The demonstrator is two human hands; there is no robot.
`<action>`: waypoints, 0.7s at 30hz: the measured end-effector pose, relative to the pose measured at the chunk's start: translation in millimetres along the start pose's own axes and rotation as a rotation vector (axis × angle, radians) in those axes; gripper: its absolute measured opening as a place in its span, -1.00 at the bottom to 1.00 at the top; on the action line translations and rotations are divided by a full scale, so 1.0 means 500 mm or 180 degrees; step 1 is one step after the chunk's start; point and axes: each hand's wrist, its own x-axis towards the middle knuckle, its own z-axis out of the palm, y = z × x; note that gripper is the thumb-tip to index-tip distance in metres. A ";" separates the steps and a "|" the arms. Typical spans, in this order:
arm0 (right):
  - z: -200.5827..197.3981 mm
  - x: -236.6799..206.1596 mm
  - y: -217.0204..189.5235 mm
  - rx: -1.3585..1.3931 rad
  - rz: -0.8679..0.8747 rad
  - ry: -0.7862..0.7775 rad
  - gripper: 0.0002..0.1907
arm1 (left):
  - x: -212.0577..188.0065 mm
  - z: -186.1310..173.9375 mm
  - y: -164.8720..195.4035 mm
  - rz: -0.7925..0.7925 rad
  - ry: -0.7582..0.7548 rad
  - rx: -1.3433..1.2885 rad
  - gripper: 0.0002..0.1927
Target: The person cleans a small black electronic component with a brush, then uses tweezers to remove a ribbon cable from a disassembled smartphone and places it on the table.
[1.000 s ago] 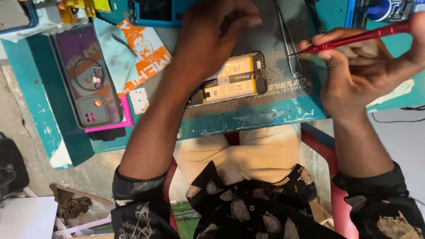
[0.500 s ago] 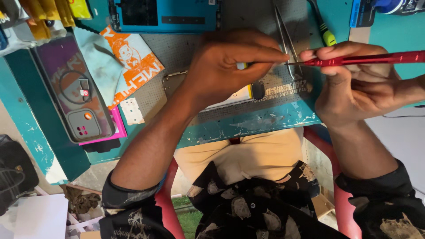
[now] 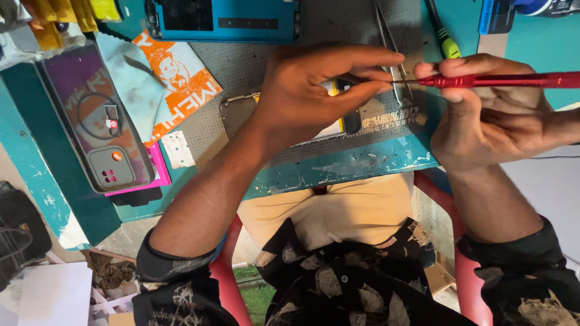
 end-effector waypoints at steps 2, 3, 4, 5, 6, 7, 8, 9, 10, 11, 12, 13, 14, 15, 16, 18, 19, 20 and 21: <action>0.001 -0.001 0.000 0.0007 0.0003 0.0025 -0.12 | 0.001 0.001 -0.001 0.0003 -0.0007 -0.0007 -0.70; 0.001 -0.002 0.002 0.0022 0.0000 0.0045 -0.12 | 0.001 0.003 -0.001 0.0011 -0.0009 0.0012 -0.69; 0.001 -0.003 0.004 0.0037 -0.0002 0.0065 -0.12 | 0.001 0.003 -0.001 0.0014 -0.0007 0.0024 -0.69; 0.001 -0.005 0.006 0.0055 -0.0011 0.0087 -0.11 | 0.001 0.004 -0.001 0.0017 -0.0005 0.0037 -0.69; 0.000 -0.005 0.010 0.0085 -0.0053 0.0110 -0.11 | 0.001 0.004 -0.002 0.0023 0.0000 0.0041 -0.69; 0.000 -0.006 0.013 0.0115 -0.0094 0.0133 -0.10 | 0.002 0.004 -0.002 0.0026 0.0003 0.0040 -0.69; -0.001 -0.006 0.017 0.0157 -0.0165 0.0155 -0.09 | 0.002 0.004 -0.002 0.0029 0.0006 0.0039 -0.70; -0.002 -0.007 0.019 0.0162 -0.0202 0.0152 -0.09 | 0.002 0.004 -0.002 0.0025 0.0013 0.0033 -0.70; -0.002 -0.007 0.021 0.0168 -0.0240 0.0149 -0.08 | 0.002 0.004 -0.002 0.0007 0.0017 0.0023 -0.70; -0.003 -0.007 0.022 0.0134 -0.0253 0.0122 -0.08 | 0.002 0.004 -0.002 -0.0011 0.0021 0.0013 -0.70; -0.002 -0.008 0.023 0.0104 -0.0265 0.0115 -0.08 | 0.002 0.005 -0.002 -0.0038 0.0020 0.0001 -0.70; -0.002 -0.008 0.024 0.0073 -0.0276 0.0109 -0.07 | 0.002 0.005 -0.002 -0.0054 0.0011 0.0000 -0.70; -0.001 -0.008 0.024 0.0045 -0.0276 0.0125 -0.06 | 0.002 0.005 -0.001 -0.0069 0.0003 -0.0001 -0.70; 0.000 -0.008 0.024 0.0078 -0.0269 0.0153 -0.06 | 0.003 0.005 -0.001 -0.0070 -0.0014 0.0003 -0.70; 0.000 -0.009 0.023 0.0110 -0.0261 0.0181 -0.05 | 0.004 0.005 0.000 -0.0059 -0.0014 0.0027 -0.70; 0.001 -0.010 0.022 0.0223 -0.0240 0.0215 -0.04 | 0.005 0.004 0.001 -0.0022 -0.0001 0.0103 -0.70; 0.002 -0.010 0.022 0.0238 -0.0226 0.0205 -0.04 | 0.005 0.004 0.002 -0.0003 -0.0004 0.0111 -0.69; 0.000 -0.011 0.019 0.0172 -0.0189 0.0133 -0.03 | 0.006 0.003 0.003 0.0016 -0.0007 0.0119 -0.69; -0.001 -0.011 0.017 0.0122 -0.0159 0.0089 -0.02 | 0.006 0.003 0.005 0.0031 -0.0022 0.0089 -0.69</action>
